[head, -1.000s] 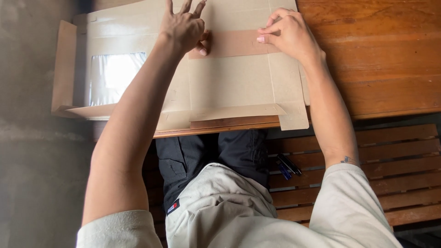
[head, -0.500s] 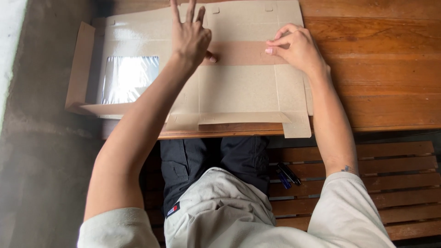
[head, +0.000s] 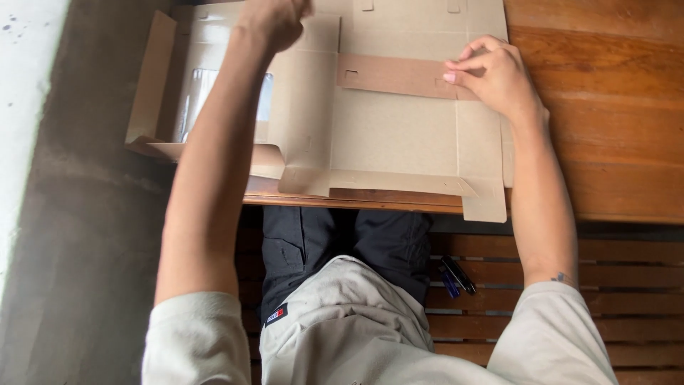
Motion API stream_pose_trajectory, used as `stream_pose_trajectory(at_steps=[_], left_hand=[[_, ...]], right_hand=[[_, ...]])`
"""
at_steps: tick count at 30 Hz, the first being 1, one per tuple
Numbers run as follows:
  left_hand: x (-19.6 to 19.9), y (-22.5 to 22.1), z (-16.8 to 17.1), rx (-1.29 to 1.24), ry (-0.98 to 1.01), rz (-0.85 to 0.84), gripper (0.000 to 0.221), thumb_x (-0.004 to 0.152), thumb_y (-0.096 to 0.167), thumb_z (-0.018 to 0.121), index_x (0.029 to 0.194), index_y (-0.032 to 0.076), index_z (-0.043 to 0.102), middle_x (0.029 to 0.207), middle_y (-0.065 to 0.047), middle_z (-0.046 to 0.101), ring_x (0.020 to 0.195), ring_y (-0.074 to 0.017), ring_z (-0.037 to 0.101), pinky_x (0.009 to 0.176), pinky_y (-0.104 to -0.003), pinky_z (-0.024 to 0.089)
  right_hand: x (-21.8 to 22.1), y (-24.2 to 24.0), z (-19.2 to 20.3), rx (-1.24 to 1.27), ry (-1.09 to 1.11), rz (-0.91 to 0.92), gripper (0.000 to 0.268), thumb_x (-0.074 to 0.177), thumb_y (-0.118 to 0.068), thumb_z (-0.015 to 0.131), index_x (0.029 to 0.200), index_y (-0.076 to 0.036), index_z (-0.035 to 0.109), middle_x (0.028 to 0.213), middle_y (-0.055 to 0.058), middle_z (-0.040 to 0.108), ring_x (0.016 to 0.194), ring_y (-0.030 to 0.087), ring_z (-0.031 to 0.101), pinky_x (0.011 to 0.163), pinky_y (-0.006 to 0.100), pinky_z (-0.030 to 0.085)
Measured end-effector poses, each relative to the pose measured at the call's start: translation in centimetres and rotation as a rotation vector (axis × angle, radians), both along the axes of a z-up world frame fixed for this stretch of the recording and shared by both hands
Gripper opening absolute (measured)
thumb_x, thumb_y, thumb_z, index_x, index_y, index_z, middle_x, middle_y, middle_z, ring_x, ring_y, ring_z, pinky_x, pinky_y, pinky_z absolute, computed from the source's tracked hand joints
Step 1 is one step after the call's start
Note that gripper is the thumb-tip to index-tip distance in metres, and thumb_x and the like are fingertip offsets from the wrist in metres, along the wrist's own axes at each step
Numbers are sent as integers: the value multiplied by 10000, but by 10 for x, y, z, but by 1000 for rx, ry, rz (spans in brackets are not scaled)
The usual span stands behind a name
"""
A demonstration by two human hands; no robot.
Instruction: Assembling cardboard boxes by folding flat sheets and tucking in flaps.
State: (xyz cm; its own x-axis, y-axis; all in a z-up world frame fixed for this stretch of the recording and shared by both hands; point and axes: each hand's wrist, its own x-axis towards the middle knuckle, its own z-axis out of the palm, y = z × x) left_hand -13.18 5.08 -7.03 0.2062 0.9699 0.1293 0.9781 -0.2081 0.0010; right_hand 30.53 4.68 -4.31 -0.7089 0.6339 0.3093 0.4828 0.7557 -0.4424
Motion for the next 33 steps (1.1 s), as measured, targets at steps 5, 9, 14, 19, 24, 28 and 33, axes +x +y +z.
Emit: stream_pose_trajectory(at_steps=[5,9,14,19,24,28,33], left_hand=[[43,-34,44,-316,51,106,1084,879,675,710,1639,125,166,1636,-112,238,1493,-309,235,1076,-667,369],[34,-25,32,-284,-60,30,805,832,630,827,1359,68,593,1368,-149,470,1295,-323,455,902,-605,462],[31,-23,32,-210,-41,-32,1071,749,615,887,1530,91,377,1493,-181,444,1348,-382,430,983,-591,435],[25,-9,22,-207,1,-92,792,720,680,927,1093,65,596,1010,-104,655,883,-319,629,660,-468,505],[26,-19,27,74,-47,-154,765,605,496,994,1129,115,588,1064,-110,662,825,-327,647,521,-485,506],[19,-36,39,207,-12,-370,396,909,432,891,898,90,692,850,-101,712,650,-306,665,436,-485,523],[30,-73,63,-168,-231,-223,814,1047,792,485,623,99,543,611,-135,538,552,-389,523,557,-523,438]], right_hand=[[-2,-1,3,-15,-27,-28,263,1002,-230,785,1214,-74,781,1155,94,629,1051,255,590,998,446,460],[-5,-7,10,-60,-53,-70,285,984,-234,793,1228,-87,776,1182,95,638,1079,246,593,1033,425,453],[-9,-8,10,-83,-63,-72,295,990,-190,795,1260,-75,763,1187,87,623,1062,222,585,1064,399,445],[-5,-4,6,-46,-25,-41,306,996,-135,819,1282,-45,759,1212,97,613,1053,223,587,1075,380,463],[-5,-4,5,-40,-35,-50,310,992,-162,822,1278,-58,763,1213,82,614,1039,209,588,1071,372,444],[-6,-6,9,-63,-40,-72,306,984,-176,815,1266,-71,763,1207,75,619,1036,205,591,1079,387,441],[-4,-4,6,-61,-52,-73,301,990,-182,807,1272,-84,763,1212,79,620,1068,216,585,1090,405,434]])
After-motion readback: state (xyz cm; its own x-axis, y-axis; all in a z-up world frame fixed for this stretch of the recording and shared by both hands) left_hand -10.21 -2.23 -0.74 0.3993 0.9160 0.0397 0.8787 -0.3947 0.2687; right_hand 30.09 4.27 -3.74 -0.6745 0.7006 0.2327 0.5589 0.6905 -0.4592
